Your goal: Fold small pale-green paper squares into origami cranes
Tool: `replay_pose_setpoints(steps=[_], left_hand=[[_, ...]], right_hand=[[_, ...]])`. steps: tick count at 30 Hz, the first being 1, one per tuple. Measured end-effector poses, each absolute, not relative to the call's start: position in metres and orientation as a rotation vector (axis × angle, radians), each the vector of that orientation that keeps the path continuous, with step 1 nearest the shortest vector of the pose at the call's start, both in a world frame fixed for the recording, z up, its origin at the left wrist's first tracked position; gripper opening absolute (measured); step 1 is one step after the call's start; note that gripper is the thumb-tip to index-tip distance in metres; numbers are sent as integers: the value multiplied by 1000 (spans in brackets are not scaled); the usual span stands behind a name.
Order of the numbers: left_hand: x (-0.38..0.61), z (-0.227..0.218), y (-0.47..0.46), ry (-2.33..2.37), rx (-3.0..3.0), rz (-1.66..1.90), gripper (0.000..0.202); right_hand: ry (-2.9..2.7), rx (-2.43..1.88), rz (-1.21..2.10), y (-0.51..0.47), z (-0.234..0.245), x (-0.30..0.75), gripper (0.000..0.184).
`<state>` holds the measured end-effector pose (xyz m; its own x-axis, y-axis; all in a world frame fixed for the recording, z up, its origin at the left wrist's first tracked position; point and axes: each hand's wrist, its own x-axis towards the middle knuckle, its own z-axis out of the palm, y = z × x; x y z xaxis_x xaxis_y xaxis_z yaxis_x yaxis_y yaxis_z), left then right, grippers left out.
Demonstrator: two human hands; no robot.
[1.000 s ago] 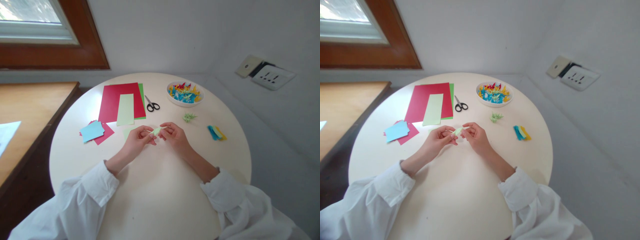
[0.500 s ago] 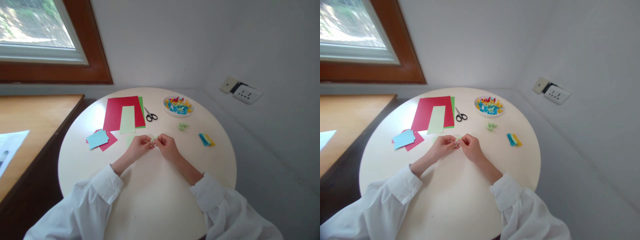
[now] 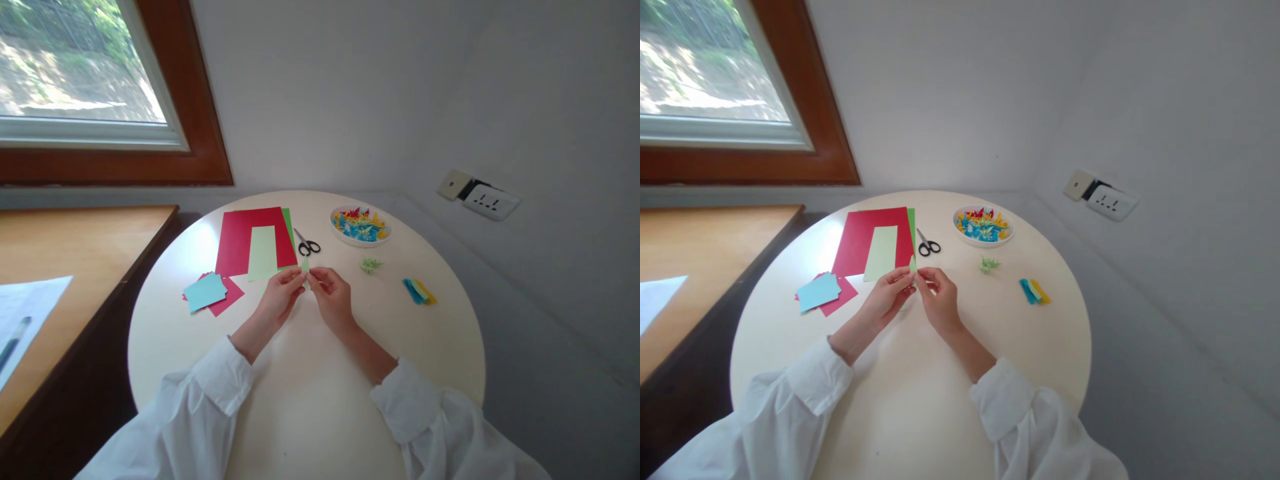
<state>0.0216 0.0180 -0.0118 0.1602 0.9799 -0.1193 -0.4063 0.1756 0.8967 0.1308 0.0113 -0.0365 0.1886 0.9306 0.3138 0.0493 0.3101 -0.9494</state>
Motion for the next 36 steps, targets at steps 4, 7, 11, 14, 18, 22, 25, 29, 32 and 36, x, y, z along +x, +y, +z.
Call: replay_pose_setpoints(steps=[4, 7, 11, 14, 18, 22, 25, 29, 32, 36], left_hand=[[20, -18, 14, 843, 792, 1165, 19], [20, -18, 12, 844, 762, 1146, 19], [21, -16, 11, 841, 744, 1128, 19], [22, -16, 10, 889, 816, 1105, 18], [19, -15, 11, 975, 1054, 1131, 19], [15, -15, 13, 1013, 1150, 1159, 21], [13, -13, 14, 1024, 1145, 1152, 22], [14, -10, 13, 986, 1112, 1165, 23], [16, -10, 12, 963, 1075, 1183, 25], [16, -12, 13, 1000, 1068, 1188, 24]], right_hand=[[-1210, -1079, 858, 7, -40, 132, 18], [-1227, -1101, 875, 5, -41, 134, 18], [-1340, -1141, 772, 2, -40, 137, 16], [-1445, -1181, 642, 1, -37, 140, 15], [-1553, -1200, 575, -1, -33, 142, 16], [-1596, -1188, 591, -3, -33, 142, 17], [-1590, -1169, 613, -3, -34, 141, 14], [-1521, -1122, 734, -3, -37, 140, 12], [-1429, -1096, 872, -3, -39, 138, 13], [-1337, -1096, 930, -2, -37, 138, 16]])
